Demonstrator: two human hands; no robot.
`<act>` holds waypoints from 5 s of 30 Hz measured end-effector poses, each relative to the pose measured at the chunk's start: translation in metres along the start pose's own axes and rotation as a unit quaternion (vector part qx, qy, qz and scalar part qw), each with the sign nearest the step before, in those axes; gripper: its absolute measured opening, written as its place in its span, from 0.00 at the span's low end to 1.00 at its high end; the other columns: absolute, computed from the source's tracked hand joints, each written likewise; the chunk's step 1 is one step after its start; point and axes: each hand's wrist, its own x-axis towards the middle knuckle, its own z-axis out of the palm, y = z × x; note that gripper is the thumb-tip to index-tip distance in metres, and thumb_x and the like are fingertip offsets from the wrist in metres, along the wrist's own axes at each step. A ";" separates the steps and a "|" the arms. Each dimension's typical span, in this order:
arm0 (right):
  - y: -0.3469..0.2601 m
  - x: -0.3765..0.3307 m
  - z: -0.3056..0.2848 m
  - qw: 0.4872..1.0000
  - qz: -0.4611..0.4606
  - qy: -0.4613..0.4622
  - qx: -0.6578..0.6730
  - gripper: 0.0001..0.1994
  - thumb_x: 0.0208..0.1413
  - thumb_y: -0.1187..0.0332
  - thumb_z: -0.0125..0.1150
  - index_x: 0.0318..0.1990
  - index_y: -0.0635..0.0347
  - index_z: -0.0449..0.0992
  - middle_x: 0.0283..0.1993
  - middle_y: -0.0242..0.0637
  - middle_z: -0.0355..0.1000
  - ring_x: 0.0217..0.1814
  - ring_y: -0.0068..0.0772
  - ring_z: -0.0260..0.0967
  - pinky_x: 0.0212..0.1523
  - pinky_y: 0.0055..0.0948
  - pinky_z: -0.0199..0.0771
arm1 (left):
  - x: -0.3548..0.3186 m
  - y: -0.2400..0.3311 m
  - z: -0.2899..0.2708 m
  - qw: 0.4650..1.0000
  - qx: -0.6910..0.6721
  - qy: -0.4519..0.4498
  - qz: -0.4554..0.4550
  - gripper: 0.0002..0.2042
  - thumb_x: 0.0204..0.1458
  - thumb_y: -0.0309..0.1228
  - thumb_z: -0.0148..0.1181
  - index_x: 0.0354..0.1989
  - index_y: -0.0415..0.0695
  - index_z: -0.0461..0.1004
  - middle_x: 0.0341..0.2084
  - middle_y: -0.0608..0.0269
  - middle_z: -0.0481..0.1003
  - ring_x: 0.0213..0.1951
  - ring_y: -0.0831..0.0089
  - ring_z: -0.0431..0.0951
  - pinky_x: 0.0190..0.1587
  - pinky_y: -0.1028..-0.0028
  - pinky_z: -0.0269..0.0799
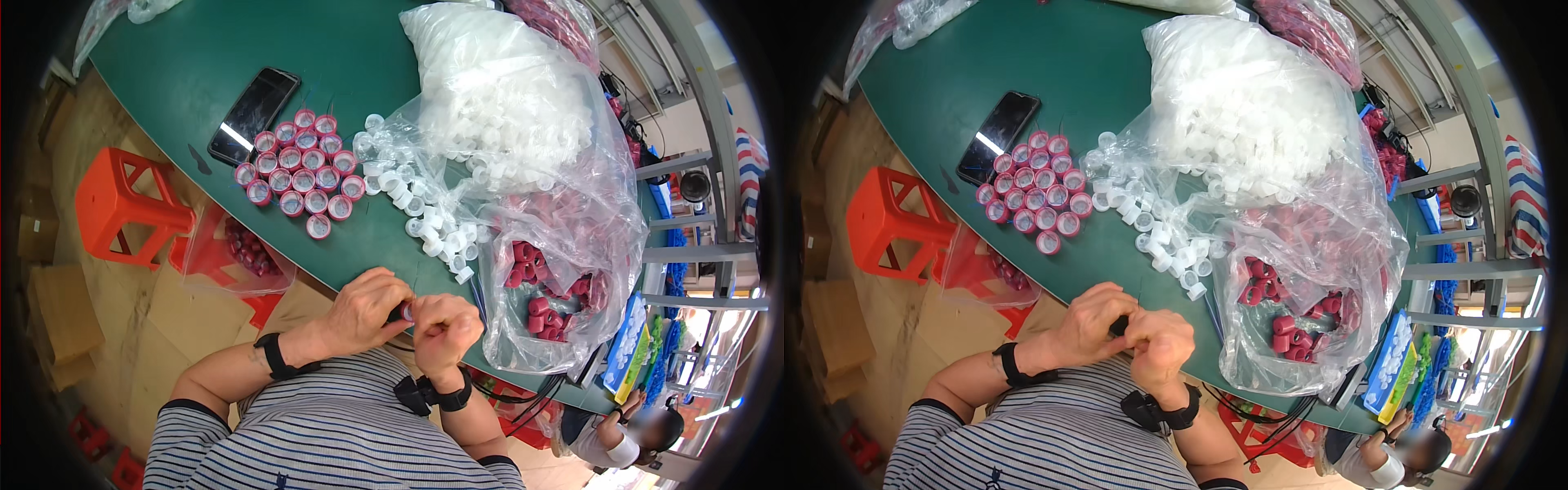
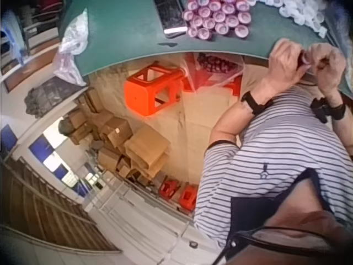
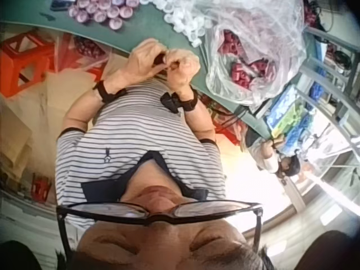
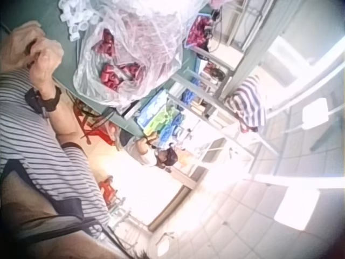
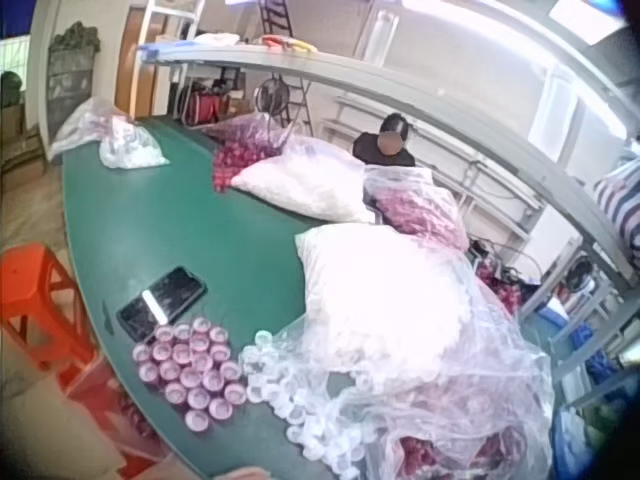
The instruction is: Manually assemble various plastic cap components by inserting small inner parts into larger outer caps.
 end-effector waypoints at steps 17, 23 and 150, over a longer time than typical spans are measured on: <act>-0.002 -0.004 -0.019 0.974 0.107 0.066 0.189 0.30 0.70 0.47 0.35 0.18 0.57 0.57 0.13 0.25 0.46 0.14 0.21 0.38 0.18 0.28 0.40 | -0.003 0.000 0.002 1.000 0.005 -0.003 -0.003 0.22 0.35 0.23 0.74 0.40 0.41 0.71 0.32 0.56 0.76 0.36 0.53 0.78 0.42 0.60 0.74; -0.003 -0.005 -0.009 0.998 0.034 0.002 0.060 0.31 0.69 0.46 0.37 0.17 0.60 0.59 0.13 0.27 0.46 0.14 0.23 0.39 0.19 0.28 0.41 | -0.005 -0.001 0.001 1.000 0.019 -0.019 -0.005 0.24 0.34 0.24 0.76 0.42 0.41 0.71 0.36 0.56 0.79 0.38 0.55 0.81 0.47 0.59 0.76; -0.017 -0.011 -0.039 0.940 0.139 -0.042 -0.310 0.05 0.53 0.77 0.67 0.38 0.63 0.79 0.31 0.41 0.76 0.25 0.36 0.75 0.26 0.29 0.75 | 0.027 0.014 -0.006 0.829 -0.356 -0.080 -0.424 0.09 0.62 0.31 0.60 0.34 0.36 0.76 0.23 0.70 0.74 0.24 0.86 0.69 0.25 0.81 0.66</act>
